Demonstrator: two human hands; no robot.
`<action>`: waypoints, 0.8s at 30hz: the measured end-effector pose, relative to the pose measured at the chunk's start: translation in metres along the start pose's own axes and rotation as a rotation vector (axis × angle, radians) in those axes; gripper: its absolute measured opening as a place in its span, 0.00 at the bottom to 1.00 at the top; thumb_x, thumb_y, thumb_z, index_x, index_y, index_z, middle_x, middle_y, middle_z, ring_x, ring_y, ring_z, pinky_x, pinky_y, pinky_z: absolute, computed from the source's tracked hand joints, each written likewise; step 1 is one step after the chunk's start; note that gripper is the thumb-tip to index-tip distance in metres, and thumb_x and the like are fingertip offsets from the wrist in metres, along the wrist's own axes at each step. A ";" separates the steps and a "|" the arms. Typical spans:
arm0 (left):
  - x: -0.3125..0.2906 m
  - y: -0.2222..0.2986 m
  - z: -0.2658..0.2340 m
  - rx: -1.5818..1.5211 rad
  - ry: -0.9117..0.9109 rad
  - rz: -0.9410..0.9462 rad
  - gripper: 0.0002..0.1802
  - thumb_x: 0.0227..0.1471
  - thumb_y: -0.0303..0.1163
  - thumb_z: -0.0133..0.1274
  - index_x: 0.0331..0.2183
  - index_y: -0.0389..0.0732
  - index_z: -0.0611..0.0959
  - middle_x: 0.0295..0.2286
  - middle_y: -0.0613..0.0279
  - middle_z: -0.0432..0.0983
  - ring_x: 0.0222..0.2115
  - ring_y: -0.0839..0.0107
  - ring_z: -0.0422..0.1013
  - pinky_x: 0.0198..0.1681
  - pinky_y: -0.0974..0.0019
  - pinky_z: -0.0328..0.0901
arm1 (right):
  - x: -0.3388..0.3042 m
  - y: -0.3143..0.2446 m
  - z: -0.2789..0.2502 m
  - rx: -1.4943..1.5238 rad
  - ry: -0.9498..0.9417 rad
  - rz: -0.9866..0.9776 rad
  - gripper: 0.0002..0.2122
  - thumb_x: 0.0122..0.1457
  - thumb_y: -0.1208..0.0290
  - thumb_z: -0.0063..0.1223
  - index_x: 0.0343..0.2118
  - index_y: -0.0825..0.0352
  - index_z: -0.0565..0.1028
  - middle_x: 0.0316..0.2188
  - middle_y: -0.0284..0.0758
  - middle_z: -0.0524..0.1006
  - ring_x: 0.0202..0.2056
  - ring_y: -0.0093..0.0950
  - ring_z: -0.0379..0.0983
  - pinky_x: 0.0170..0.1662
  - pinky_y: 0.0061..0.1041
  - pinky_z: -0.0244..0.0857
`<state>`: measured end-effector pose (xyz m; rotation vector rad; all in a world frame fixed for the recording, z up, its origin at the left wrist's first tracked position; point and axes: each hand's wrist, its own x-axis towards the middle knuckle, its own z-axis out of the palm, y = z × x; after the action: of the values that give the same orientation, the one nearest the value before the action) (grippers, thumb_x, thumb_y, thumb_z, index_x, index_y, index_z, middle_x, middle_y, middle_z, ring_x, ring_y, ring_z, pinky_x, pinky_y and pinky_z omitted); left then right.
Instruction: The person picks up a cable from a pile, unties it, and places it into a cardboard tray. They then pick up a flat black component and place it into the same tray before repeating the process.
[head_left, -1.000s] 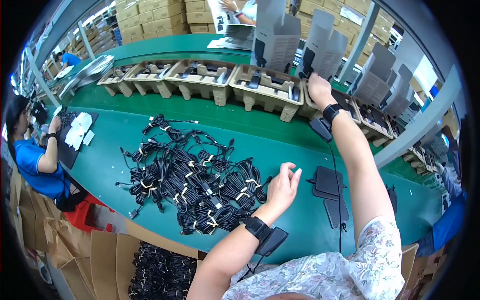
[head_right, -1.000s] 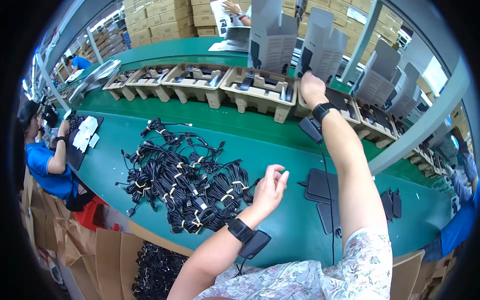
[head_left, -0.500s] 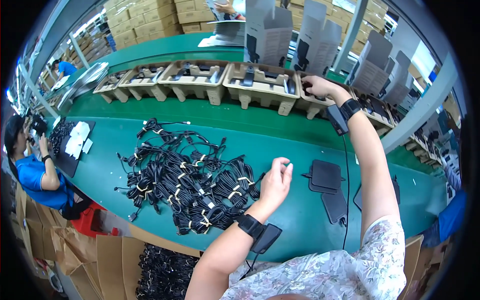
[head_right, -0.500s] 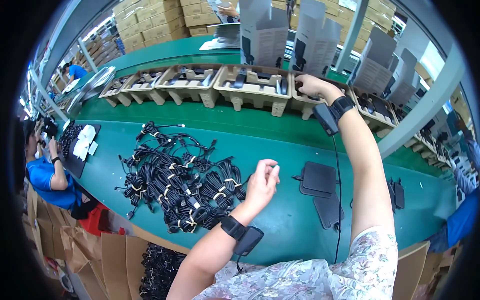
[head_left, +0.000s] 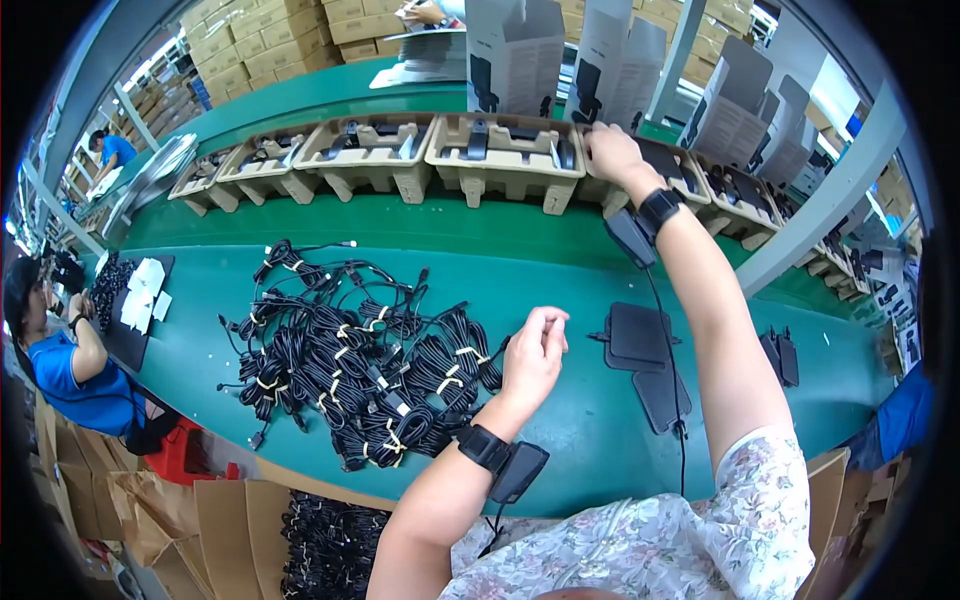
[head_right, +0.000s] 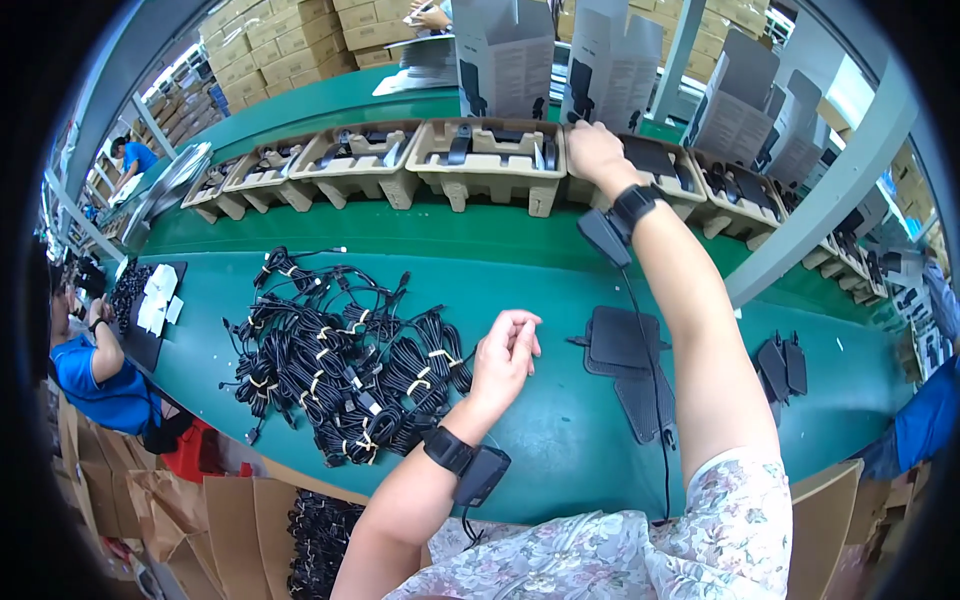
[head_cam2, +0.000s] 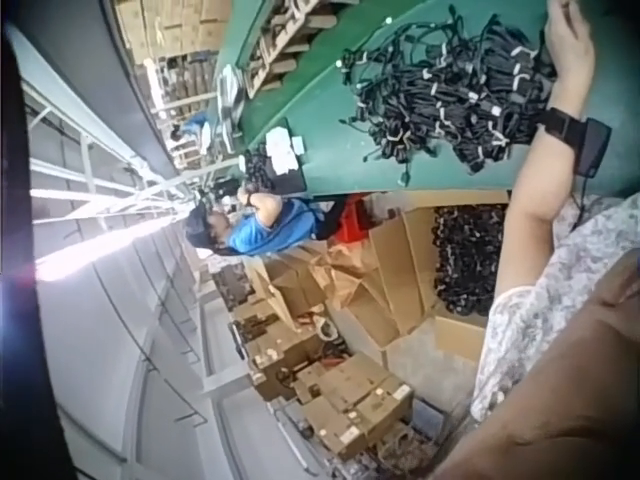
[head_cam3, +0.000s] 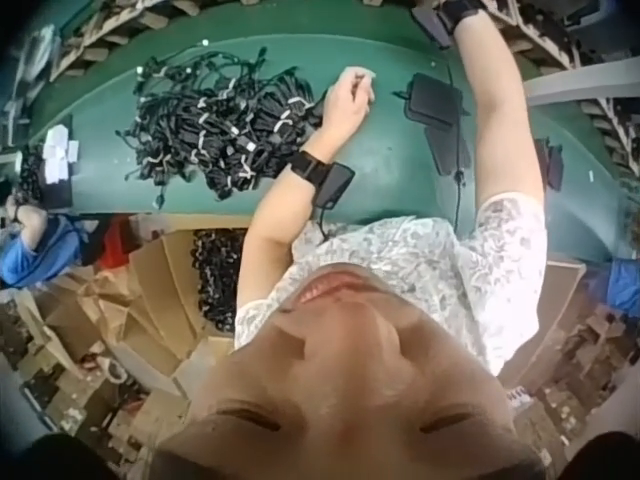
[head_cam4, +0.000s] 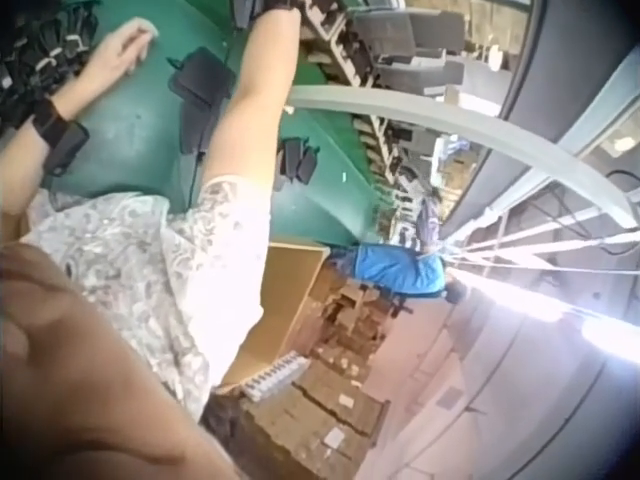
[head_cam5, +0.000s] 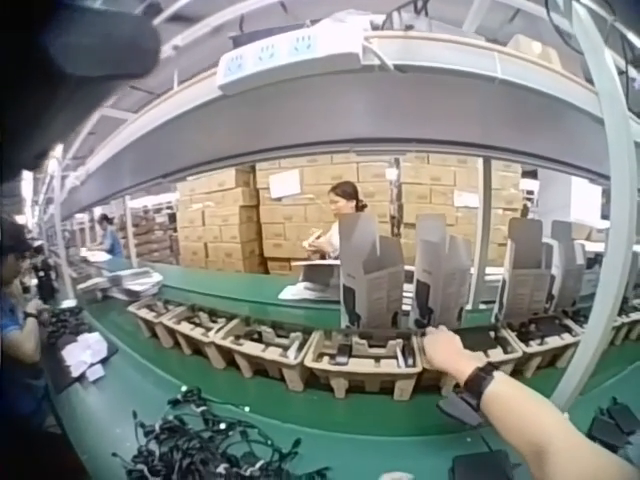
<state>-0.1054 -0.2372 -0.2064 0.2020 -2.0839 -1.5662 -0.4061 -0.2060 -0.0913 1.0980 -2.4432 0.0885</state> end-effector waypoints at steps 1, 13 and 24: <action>0.001 0.001 0.002 -0.006 -0.016 -0.012 0.07 0.57 0.30 0.42 0.36 0.38 0.72 0.18 0.67 0.69 0.13 0.82 0.62 0.16 0.77 0.59 | 0.002 0.006 0.006 0.043 0.036 0.005 0.10 0.53 0.71 0.40 0.34 0.68 0.74 0.37 0.42 0.72 0.40 0.42 0.69 0.43 0.39 0.64; 0.006 0.004 -0.008 -0.010 -0.038 -0.028 0.06 0.56 0.30 0.43 0.34 0.38 0.73 0.15 0.67 0.70 0.12 0.80 0.63 0.16 0.74 0.58 | -0.111 -0.019 -0.044 0.268 0.383 -0.143 0.21 0.50 0.72 0.51 0.50 0.58 0.66 0.45 0.37 0.70 0.47 0.37 0.64 0.50 0.36 0.57; 0.001 0.007 -0.002 0.032 -0.066 -0.005 0.08 0.56 0.31 0.44 0.34 0.38 0.73 0.20 0.67 0.69 0.15 0.83 0.63 0.18 0.79 0.59 | -0.245 -0.014 -0.044 0.300 -0.371 -0.158 0.40 0.34 0.52 0.65 0.53 0.64 0.63 0.45 0.42 0.67 0.48 0.39 0.62 0.49 0.36 0.57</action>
<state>-0.1039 -0.2369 -0.1991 0.1684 -2.1612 -1.5631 -0.2382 -0.0353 -0.1598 1.5545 -2.7162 0.2251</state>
